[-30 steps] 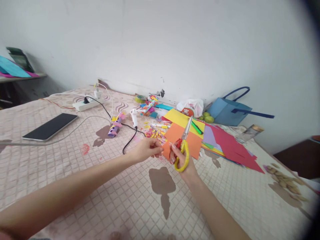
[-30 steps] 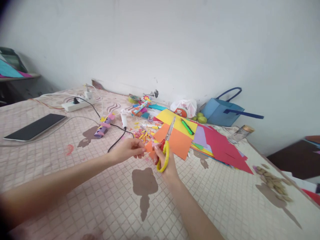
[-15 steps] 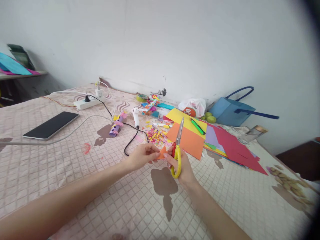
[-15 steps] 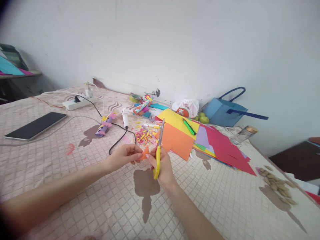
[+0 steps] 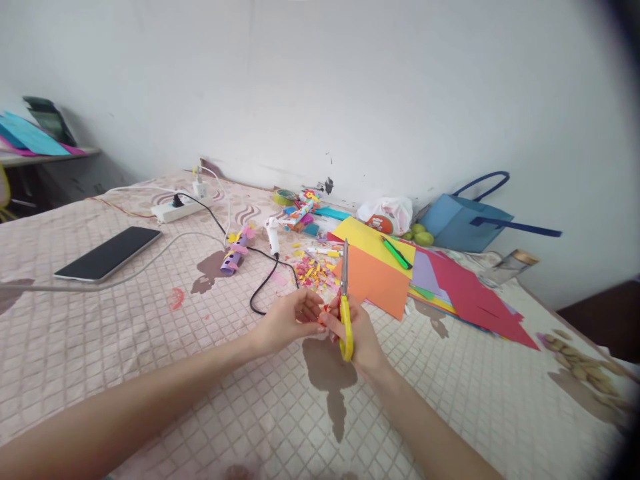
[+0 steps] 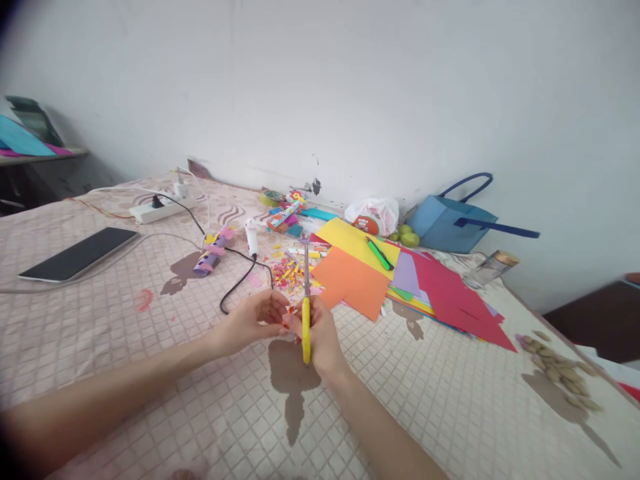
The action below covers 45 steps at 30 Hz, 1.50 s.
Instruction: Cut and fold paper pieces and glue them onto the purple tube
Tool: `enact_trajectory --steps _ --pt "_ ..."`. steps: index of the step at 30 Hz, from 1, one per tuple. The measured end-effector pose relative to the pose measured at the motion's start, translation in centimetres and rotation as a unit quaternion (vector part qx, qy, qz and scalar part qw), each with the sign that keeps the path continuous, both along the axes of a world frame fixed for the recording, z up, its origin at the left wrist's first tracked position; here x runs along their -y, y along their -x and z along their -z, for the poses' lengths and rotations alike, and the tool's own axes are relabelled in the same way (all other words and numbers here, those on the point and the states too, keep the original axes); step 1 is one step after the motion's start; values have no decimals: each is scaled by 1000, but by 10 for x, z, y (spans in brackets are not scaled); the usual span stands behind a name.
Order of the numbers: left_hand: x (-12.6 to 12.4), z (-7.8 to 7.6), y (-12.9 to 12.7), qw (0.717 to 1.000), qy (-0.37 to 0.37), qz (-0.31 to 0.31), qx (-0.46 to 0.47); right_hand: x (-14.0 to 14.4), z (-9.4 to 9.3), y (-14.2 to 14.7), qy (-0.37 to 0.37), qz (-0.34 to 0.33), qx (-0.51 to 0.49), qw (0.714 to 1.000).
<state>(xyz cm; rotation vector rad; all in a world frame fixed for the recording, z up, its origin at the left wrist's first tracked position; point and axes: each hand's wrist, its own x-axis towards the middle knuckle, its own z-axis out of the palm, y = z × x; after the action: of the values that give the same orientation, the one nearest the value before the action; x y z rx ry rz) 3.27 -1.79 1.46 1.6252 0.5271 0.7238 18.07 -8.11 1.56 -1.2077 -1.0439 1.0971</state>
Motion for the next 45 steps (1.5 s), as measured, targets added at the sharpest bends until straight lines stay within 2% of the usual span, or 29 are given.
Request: enact_trajectory --steps 5,9,13,18,21,24,27,30,32,35,37,39,41,43,45 --pt "-8 6 2 986 131 82 57 -1 0 -2 11 -36 -42 998" --pt "-11 3 3 978 171 66 97 -3 -1 -7 3 -41 -71 997" --pt "-16 0 6 983 132 67 107 -6 -2 -14 10 -24 -63 998" --pt "-20 1 10 994 38 88 53 -7 0 -16 40 -20 -40 998" --pt "-20 3 11 997 -12 62 33 -7 1 -16 36 -26 -32 999" --pt "-19 5 10 999 -17 38 19 -8 2 -16 34 -39 -22 998" --pt "-19 6 8 998 23 44 35 -6 1 -13 41 -49 -12 998" --pt "-18 5 7 991 99 66 64 -5 -2 -9 46 -62 -3 997" --pt "-17 4 7 986 142 56 70 -6 -4 -11 51 -66 18 996" --pt "-17 3 7 984 168 14 57 -13 -2 -29 40 -7 130 991" --pt "-17 3 8 984 172 -1 45 -21 1 -51 0 85 264 961" --pt "-18 3 8 985 170 -10 39 -28 5 -77 -2 158 400 903" --pt "-19 3 7 985 165 -19 44 -33 11 -102 -4 195 511 837" --pt "-19 3 6 986 155 -24 58 -35 15 -122 -8 226 571 789" --pt "-18 2 6 987 139 -24 73 -35 17 -134 -3 247 597 764"
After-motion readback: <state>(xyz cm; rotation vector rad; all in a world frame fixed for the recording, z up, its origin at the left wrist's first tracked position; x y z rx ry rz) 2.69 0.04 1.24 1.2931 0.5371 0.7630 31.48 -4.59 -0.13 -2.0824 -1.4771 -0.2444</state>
